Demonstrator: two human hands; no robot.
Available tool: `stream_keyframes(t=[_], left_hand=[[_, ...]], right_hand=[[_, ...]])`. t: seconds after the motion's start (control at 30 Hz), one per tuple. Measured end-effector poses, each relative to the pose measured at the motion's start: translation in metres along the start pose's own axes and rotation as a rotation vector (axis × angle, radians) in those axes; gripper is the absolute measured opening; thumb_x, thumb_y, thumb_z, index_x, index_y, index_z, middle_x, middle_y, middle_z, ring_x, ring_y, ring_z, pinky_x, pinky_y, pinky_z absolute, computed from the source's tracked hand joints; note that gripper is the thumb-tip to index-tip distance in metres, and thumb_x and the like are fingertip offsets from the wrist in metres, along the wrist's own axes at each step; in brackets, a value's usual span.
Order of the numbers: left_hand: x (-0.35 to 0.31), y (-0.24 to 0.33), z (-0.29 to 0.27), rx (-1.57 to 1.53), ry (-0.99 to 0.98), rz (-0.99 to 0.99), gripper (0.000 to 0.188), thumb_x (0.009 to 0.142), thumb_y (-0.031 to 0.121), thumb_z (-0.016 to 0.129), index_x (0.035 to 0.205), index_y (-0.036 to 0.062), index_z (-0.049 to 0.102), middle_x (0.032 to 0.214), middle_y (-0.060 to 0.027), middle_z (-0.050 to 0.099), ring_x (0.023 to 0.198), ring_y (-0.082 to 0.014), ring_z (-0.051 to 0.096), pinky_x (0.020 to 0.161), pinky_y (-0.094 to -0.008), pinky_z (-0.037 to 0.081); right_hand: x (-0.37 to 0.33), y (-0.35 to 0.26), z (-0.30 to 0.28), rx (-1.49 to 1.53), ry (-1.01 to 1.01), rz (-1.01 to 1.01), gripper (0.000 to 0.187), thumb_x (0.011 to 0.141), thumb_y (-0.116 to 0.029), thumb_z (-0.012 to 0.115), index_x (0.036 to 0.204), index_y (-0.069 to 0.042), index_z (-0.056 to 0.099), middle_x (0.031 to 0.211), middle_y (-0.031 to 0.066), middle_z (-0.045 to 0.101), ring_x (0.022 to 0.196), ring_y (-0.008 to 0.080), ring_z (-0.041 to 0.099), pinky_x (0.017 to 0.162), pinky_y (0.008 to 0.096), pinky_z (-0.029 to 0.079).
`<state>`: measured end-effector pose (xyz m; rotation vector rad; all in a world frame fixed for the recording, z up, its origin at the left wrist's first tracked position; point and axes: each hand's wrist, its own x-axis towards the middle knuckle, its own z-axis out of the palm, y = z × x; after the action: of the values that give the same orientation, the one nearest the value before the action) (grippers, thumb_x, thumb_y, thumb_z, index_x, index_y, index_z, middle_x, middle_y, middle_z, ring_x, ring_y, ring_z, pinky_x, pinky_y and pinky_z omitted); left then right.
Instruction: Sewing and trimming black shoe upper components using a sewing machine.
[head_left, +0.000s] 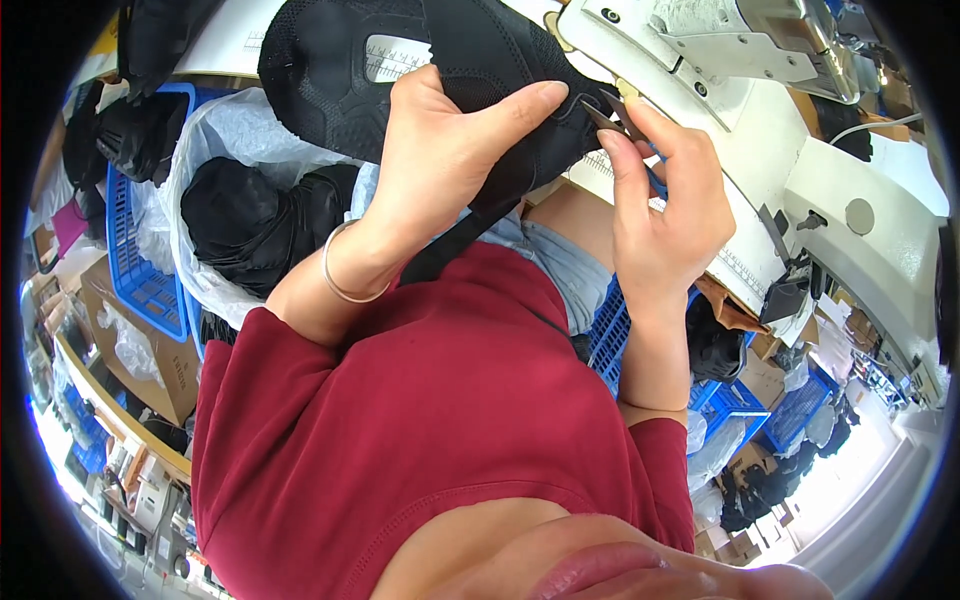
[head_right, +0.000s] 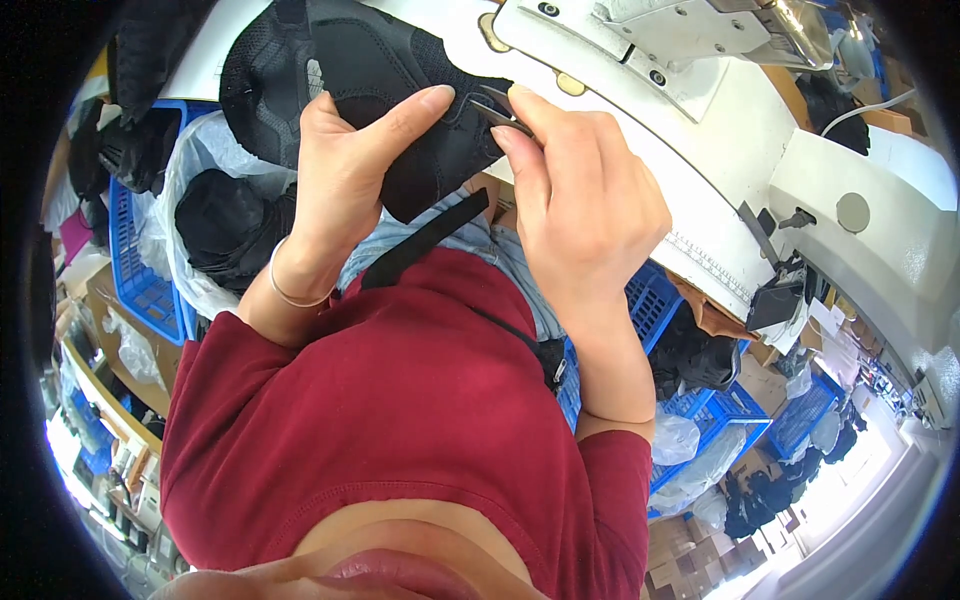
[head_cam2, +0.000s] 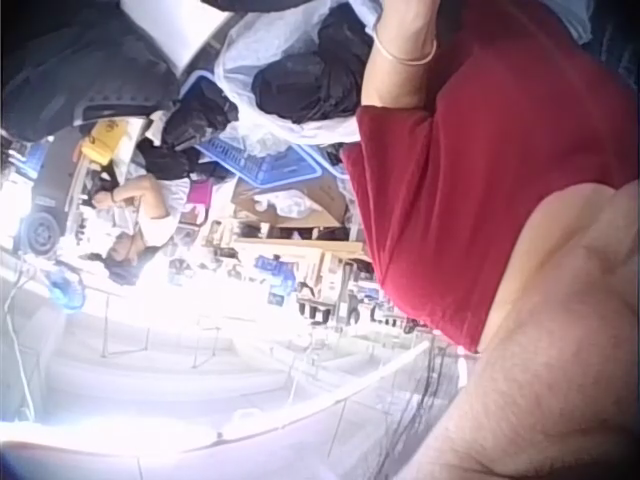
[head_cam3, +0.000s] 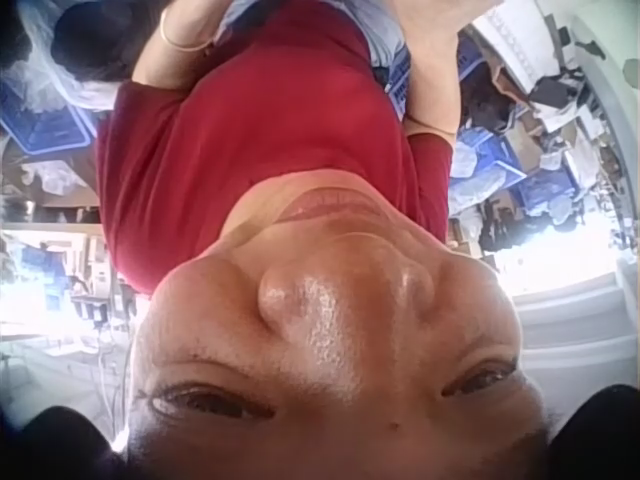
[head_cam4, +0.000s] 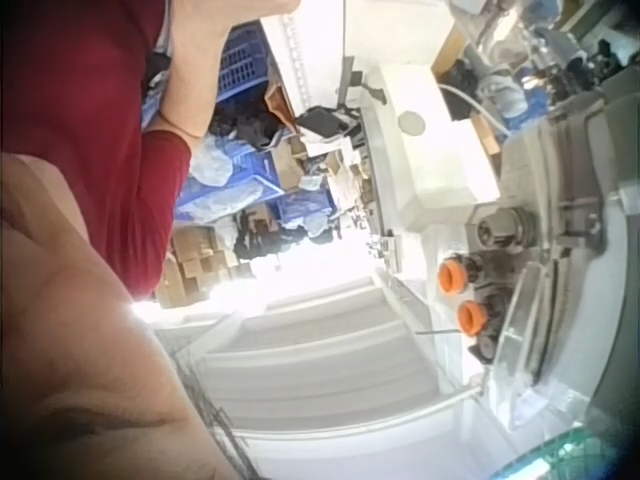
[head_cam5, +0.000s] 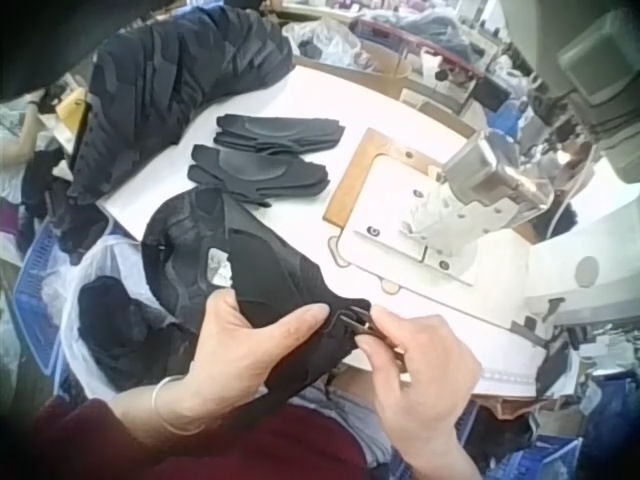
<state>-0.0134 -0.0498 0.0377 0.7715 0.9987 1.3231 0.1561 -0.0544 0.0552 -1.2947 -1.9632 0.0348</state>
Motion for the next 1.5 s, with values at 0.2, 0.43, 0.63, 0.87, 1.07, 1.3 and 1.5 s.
stream_keyframes(t=[0.2,0.43,0.63,0.87,1.07,1.3,1.5], left_hand=[[-0.004,-0.002,-0.001,0.151,-0.004,0.095,0.015,0.089,0.009,0.072,0.097,-0.0041,0.07,0.082,-0.0055,0.072,0.067,-0.0083,0.066,0.056,-0.0222,0.053],[0.006,-0.017,-0.007,0.035,0.048,-0.06,0.017,0.087,0.008,0.074,0.096,-0.0063,0.071,0.085,-0.0061,0.073,0.071,-0.0094,0.067,0.061,-0.0237,0.054],[0.005,-0.006,-0.006,0.058,-0.002,-0.015,0.02,0.087,0.011,0.074,0.098,-0.0058,0.071,0.086,-0.0066,0.073,0.073,-0.0085,0.067,0.064,-0.0227,0.055],[0.002,-0.008,-0.007,0.037,-0.01,0.026,0.019,0.088,0.01,0.073,0.1,-0.0053,0.071,0.089,-0.0074,0.074,0.076,-0.0092,0.068,0.067,-0.023,0.056],[0.001,-0.008,-0.009,0.069,-0.011,0.071,0.018,0.089,0.009,0.073,0.1,-0.0054,0.071,0.089,-0.0069,0.074,0.078,-0.0093,0.068,0.069,-0.0236,0.056],[0.01,-0.02,-0.01,0.113,0.014,0.041,0.016,0.088,0.008,0.074,0.096,-0.0057,0.071,0.087,-0.0034,0.073,0.074,-0.007,0.065,0.066,-0.023,0.054],[0.014,-0.015,-0.009,0.04,0.041,-0.001,0.015,0.087,0.009,0.075,0.091,-0.0049,0.072,0.085,-0.0044,0.072,0.073,-0.0069,0.064,0.063,-0.0231,0.053]], right_hand=[[0.0,-0.004,0.001,0.074,-0.029,0.11,0.025,0.078,-0.009,0.079,0.101,-0.011,0.072,0.083,0.0018,0.066,0.062,0.019,0.06,0.054,0.0294,0.045],[0.022,-0.033,-0.037,0.207,-0.629,-0.315,0.019,0.08,-0.006,0.077,0.097,-0.008,0.072,0.08,0.0078,0.069,0.069,0.0181,0.067,0.065,0.0286,0.051],[-0.006,0.005,0.001,0.22,-0.026,0.172,0.024,0.078,-0.004,0.08,0.101,-0.005,0.071,0.084,0.0065,0.069,0.068,0.0151,0.067,0.056,0.0265,0.051],[-0.005,0.004,0.003,0.173,-0.051,0.075,0.027,0.082,-0.004,0.079,0.108,-0.004,0.07,0.085,0.0048,0.066,0.069,0.0112,0.061,0.059,0.0225,0.047],[-0.004,0.001,0.007,0.081,-0.059,0.055,0.026,0.083,-0.005,0.079,0.107,-0.004,0.07,0.086,0.0055,0.066,0.07,0.0124,0.062,0.059,0.023,0.048],[-0.011,-0.019,0.003,0.35,-0.137,-0.24,0.023,0.075,-0.018,0.081,0.096,-0.016,0.073,0.08,-0.0003,0.068,0.06,0.0169,0.061,0.055,0.0303,0.046],[-0.013,-0.004,-0.004,0.608,-0.111,0.386,0.035,0.077,0.002,0.079,0.109,-0.005,0.066,0.094,0.0061,0.067,0.069,0.0097,0.059,0.061,0.026,0.047]])
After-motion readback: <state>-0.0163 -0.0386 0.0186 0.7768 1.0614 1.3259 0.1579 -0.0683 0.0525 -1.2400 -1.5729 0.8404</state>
